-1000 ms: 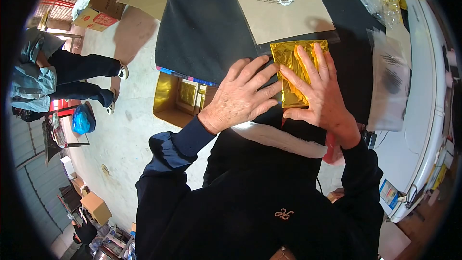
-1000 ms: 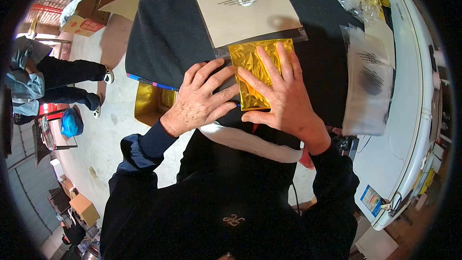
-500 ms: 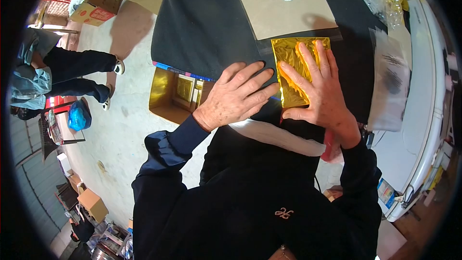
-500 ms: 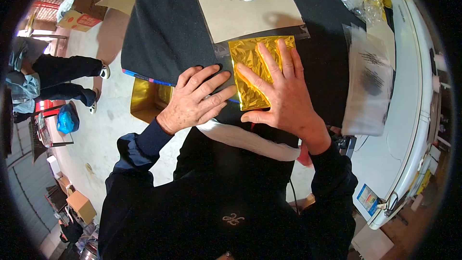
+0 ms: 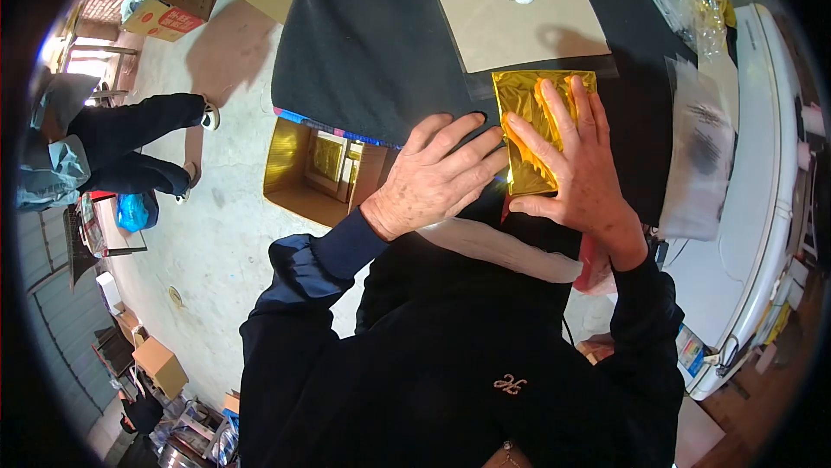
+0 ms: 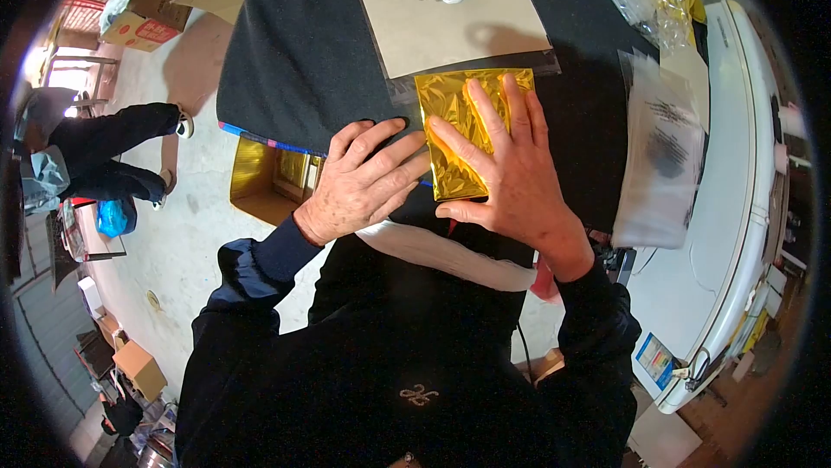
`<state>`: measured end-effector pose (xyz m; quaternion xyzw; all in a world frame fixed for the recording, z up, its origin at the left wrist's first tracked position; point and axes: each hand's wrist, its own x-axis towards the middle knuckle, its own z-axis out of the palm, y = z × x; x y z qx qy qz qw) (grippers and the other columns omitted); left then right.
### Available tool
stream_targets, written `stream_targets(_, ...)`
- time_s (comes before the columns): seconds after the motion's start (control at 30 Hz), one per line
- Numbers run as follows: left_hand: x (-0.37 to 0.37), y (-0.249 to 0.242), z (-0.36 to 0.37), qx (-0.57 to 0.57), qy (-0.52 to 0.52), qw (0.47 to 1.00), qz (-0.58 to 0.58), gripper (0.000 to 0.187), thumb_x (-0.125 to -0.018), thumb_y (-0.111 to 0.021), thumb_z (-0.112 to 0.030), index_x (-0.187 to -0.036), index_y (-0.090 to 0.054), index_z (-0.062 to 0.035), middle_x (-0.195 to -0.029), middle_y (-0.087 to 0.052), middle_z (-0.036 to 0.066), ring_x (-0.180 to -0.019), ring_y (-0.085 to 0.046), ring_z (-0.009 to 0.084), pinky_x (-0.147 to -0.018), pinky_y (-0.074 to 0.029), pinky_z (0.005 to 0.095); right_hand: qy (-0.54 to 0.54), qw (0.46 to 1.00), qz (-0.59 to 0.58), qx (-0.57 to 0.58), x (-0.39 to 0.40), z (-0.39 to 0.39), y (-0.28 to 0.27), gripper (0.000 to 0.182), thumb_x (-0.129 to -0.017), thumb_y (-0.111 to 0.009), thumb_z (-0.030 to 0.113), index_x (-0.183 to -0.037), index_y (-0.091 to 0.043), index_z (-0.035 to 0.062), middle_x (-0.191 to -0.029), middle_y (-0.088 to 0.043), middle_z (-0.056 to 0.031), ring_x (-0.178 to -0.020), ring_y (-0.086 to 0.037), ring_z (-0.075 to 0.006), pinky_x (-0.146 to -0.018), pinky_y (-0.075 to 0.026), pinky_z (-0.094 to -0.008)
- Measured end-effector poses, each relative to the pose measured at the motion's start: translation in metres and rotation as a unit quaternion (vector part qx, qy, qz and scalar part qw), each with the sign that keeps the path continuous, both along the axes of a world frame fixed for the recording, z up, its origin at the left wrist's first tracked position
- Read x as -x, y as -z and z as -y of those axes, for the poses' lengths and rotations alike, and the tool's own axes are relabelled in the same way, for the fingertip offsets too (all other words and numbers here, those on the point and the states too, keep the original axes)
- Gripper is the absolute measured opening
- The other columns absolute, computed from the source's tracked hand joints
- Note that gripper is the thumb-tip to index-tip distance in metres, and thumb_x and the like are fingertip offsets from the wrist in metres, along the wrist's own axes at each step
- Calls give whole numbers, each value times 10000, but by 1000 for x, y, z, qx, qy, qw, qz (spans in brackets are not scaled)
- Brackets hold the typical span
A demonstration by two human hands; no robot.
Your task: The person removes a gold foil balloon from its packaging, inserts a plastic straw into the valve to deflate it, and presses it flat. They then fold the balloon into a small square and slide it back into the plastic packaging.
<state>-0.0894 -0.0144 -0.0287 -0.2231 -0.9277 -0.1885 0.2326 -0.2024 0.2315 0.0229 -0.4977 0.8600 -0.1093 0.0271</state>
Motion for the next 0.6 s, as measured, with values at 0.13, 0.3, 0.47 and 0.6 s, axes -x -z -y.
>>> stream_targets(0.13,-1,0,-3,-14,-5,1000,7,495,-879,-822,-241,-1362,-735,-177,-1491,-630,39,-1406,-545,281,-1170,-413,494,-1,1000,-6,2,0,-1,3,991,-774,-825,772,-1610,-588,295,-1754,-285,-222,-1639,-148,-546,-1344,-69,-676)
stream_targets(0.3,0,2,-4,-26,-9,1000,10,481,-886,-812,-238,-1356,-735,-177,-1496,-627,38,-1401,-546,287,-1168,-414,495,-2,1000,-8,-5,0,-2,2,992,-779,-820,767,-1620,-574,301,-1760,-277,-212,-1642,-150,-538,-1344,-70,-677)
stream_targets(0.47,0,3,-2,-15,-9,1000,-3,476,-905,-787,-242,-1372,-719,-179,-1503,-630,35,-1407,-550,282,-1172,-413,495,0,1000,0,-6,0,0,-2,1022,-742,-871,709,-1629,-558,308,-1765,-275,-195,-1641,-159,-531,-1349,-81,-667)
stream_targets(0.6,-2,5,-3,-26,-8,1000,-6,472,-916,-772,-225,-1381,-709,-184,-1498,-638,37,-1415,-553,277,-1178,-410,492,1,1000,0,-5,0,-1,-1,1018,-740,-891,670,-1631,-555,309,-1769,-271,-190,-1642,-161,-527,-1349,-86,-666)
